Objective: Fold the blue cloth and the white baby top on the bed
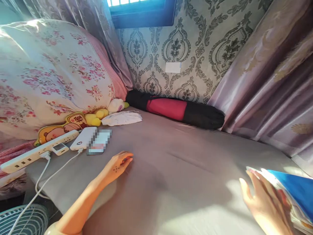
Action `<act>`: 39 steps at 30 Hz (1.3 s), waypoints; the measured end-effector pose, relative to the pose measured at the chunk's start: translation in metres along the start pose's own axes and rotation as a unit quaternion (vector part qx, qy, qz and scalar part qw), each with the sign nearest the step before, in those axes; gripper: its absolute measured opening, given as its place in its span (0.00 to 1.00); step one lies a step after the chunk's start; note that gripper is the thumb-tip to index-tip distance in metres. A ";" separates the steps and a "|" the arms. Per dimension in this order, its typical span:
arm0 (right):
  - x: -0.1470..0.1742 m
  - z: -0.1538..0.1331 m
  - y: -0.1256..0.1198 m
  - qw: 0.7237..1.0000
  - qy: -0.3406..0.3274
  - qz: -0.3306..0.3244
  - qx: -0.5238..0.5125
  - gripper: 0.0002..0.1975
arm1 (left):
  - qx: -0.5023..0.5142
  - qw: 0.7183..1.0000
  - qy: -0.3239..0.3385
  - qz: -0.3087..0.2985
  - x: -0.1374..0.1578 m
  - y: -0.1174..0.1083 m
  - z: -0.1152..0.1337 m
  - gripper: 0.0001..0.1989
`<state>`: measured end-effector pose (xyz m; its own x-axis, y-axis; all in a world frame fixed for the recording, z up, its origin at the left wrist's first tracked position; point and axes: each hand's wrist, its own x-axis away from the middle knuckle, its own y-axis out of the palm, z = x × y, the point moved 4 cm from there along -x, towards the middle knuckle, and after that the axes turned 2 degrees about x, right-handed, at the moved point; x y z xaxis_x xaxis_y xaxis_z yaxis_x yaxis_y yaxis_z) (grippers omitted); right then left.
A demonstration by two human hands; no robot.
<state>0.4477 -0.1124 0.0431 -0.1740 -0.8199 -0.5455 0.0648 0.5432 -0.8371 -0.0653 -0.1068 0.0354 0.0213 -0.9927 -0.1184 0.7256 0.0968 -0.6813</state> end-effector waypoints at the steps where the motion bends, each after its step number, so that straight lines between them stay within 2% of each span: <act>1: 0.002 -0.014 0.005 0.999 -0.023 -0.003 -0.029 0.31 | 0.004 1.000 -0.006 0.020 -0.006 -0.005 -0.008 0.16; 4: 0.011 -0.054 0.018 0.992 -0.064 -0.060 -0.094 0.29 | 0.000 0.996 -0.029 0.081 -0.036 -0.025 -0.032 0.12; 6: 0.022 -0.075 0.022 0.984 -0.075 -0.093 -0.129 0.28 | -0.073 0.989 -0.058 0.111 -0.063 -0.042 -0.048 0.12; 8: 0.033 -0.090 0.024 0.980 -0.080 -0.096 -0.157 0.29 | -0.147 0.979 -0.074 0.121 -0.090 -0.062 -0.062 0.14; 12: 0.050 -0.099 0.035 0.977 -0.068 -0.092 -0.179 0.28 | -0.279 0.945 -0.091 0.141 -0.135 -0.104 -0.085 0.18; 17: 0.057 -0.098 0.047 0.973 -0.067 -0.102 -0.197 0.26 | -0.338 0.925 -0.099 0.145 -0.163 -0.135 -0.105 0.24; 23: 0.055 -0.113 0.039 0.969 -0.088 -0.131 -0.190 0.23 | -0.395 0.910 -0.085 0.094 -0.175 -0.147 -0.117 0.31; 26: 0.054 -0.117 0.037 0.969 -0.108 -0.114 -0.193 0.21 | -0.423 0.899 -0.097 0.057 -0.179 -0.150 -0.124 0.32; 29: 0.055 -0.118 0.038 0.967 -0.141 -0.087 -0.196 0.20 | -0.418 0.900 -0.116 0.040 -0.182 -0.153 -0.130 0.32; 35: 0.060 -0.117 0.039 0.965 -0.199 -0.033 -0.171 0.18 | -0.393 0.909 -0.130 0.053 -0.182 -0.154 -0.139 0.31; 39: 0.064 -0.118 0.041 0.965 -0.207 -0.015 -0.161 0.17 | -0.353 0.923 -0.121 0.095 -0.186 -0.149 -0.138 0.19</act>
<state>0.3228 -0.1216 -0.0214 0.2411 -0.8020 -0.5465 -0.2545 0.4912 -0.8331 -0.2721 0.0730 0.0594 0.3176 -0.9316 -0.1771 0.0654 0.2078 -0.9760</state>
